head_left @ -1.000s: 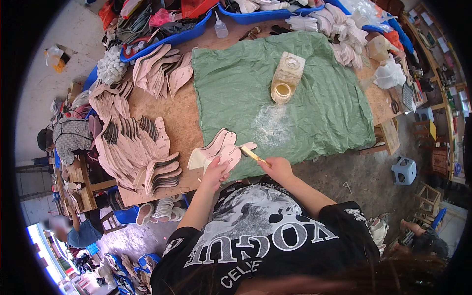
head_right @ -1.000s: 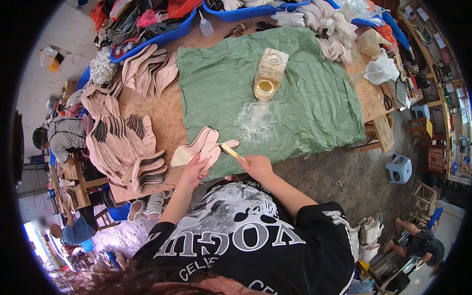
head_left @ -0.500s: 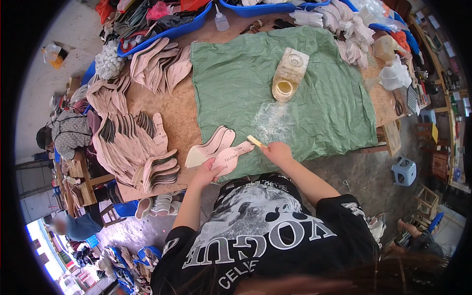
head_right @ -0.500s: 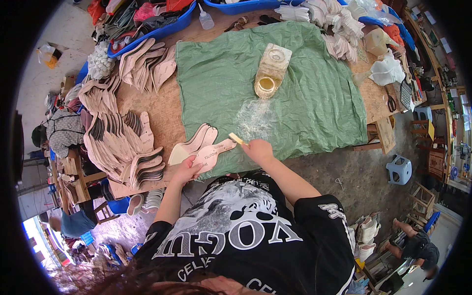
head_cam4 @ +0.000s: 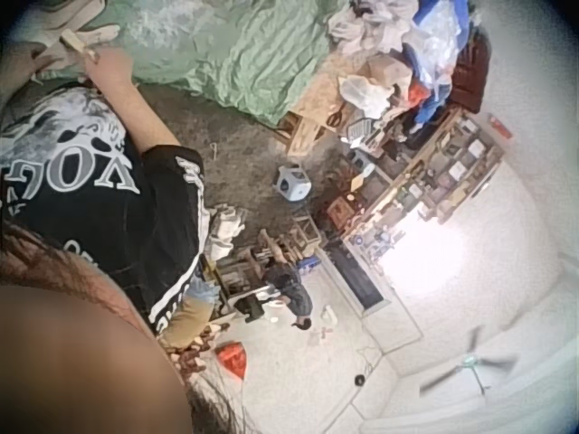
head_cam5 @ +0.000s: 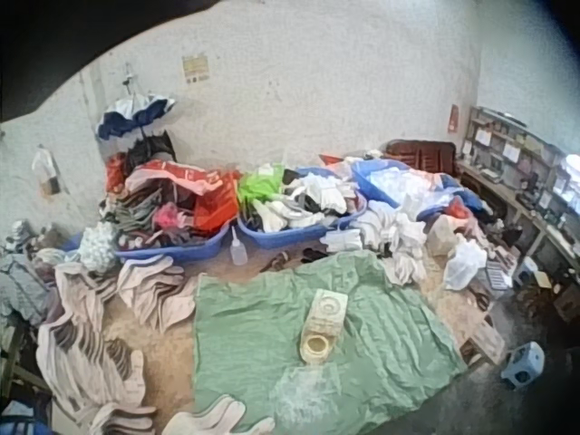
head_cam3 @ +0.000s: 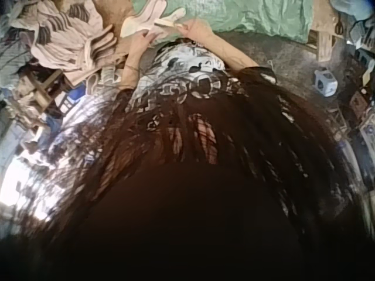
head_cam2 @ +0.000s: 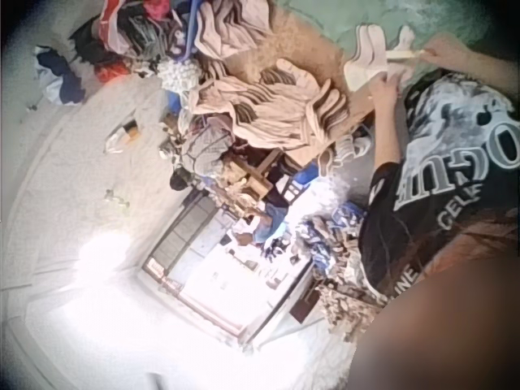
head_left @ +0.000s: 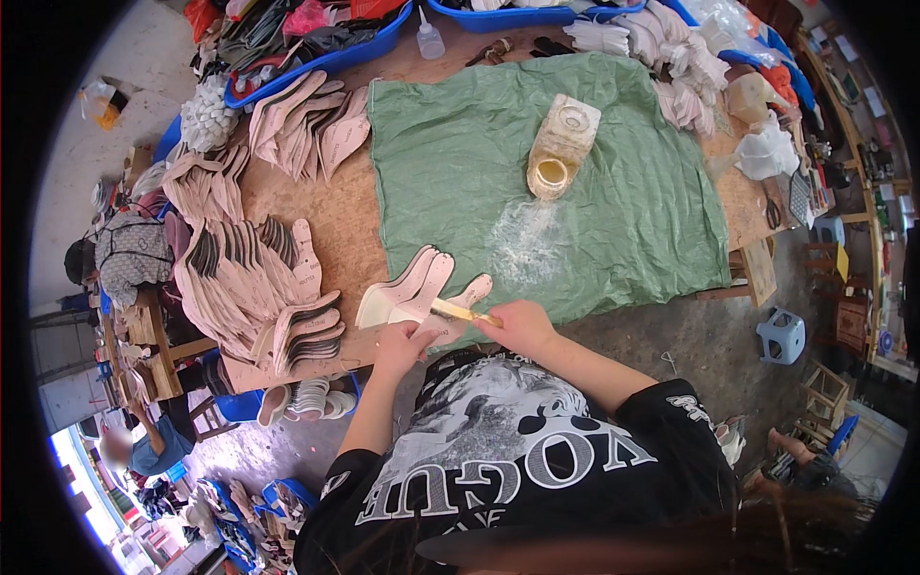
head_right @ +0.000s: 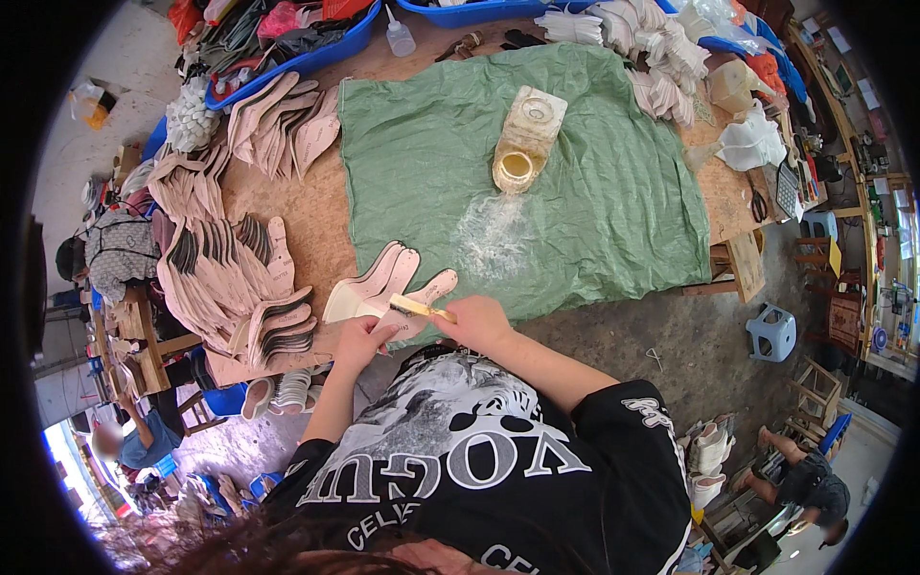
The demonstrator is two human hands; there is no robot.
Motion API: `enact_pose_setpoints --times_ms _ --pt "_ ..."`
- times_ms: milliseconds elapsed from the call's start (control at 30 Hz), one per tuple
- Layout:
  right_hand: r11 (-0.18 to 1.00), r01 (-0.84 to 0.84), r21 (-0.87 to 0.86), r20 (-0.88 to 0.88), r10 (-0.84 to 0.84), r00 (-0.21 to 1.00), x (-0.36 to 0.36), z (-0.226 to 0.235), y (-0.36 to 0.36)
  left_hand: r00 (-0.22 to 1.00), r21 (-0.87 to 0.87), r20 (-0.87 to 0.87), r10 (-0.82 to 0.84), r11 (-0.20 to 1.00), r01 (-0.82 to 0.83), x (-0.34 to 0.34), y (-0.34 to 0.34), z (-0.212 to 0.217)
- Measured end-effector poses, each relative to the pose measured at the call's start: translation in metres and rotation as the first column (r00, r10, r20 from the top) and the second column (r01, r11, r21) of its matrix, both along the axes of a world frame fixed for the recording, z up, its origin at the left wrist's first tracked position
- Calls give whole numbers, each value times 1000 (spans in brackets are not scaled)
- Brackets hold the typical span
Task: The recorder is applying glue to shoe components using a brush and a small container of adhesive.
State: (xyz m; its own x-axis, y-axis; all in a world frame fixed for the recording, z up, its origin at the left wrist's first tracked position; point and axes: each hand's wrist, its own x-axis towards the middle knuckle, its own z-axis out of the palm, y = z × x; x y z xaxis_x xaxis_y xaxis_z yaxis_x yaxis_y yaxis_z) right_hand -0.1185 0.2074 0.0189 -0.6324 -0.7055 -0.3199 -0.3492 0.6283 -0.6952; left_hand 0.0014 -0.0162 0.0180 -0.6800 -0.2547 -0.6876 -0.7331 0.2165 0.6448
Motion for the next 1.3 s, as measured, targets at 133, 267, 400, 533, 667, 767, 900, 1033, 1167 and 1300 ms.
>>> enact_pose_setpoints --times_ms 133,267,400,533,667,767,900,1033,1167,1300 --pt "969 96 230 -118 -70 991 -41 -15 15 998 -206 18 -61 976 63 -5 4 4" --pt "908 307 285 -183 -263 947 -113 -8 49 974 -447 -65 -217 879 166 -1 2 -5" --pt "820 397 412 -236 -324 916 -196 8 58 961 -499 -177 -211 861 97 4 9 -13" --pt "772 418 478 -295 -307 905 -238 -6 45 925 -669 -171 -340 730 144 -3 22 -2" --pt "780 340 526 -271 -225 936 -245 -5 27 970 -713 -175 -168 701 -7 -10 32 3" --pt "760 208 615 -73 -208 975 -256 20 24 982 -753 40 -182 641 150 -15 35 15" --pt "782 391 485 -305 -268 914 -243 -1 34 935 -800 82 -344 537 268 -12 29 12" --pt "809 316 495 -219 -236 947 -240 6 35 939 -753 148 -310 580 310 -18 33 33" --pt "799 382 464 -242 -301 923 -228 -31 56 954 -646 13 -298 726 236 -19 30 34" --pt "846 367 386 -170 -326 930 -173 -11 48 983 -427 -105 -148 900 89 -22 31 38"
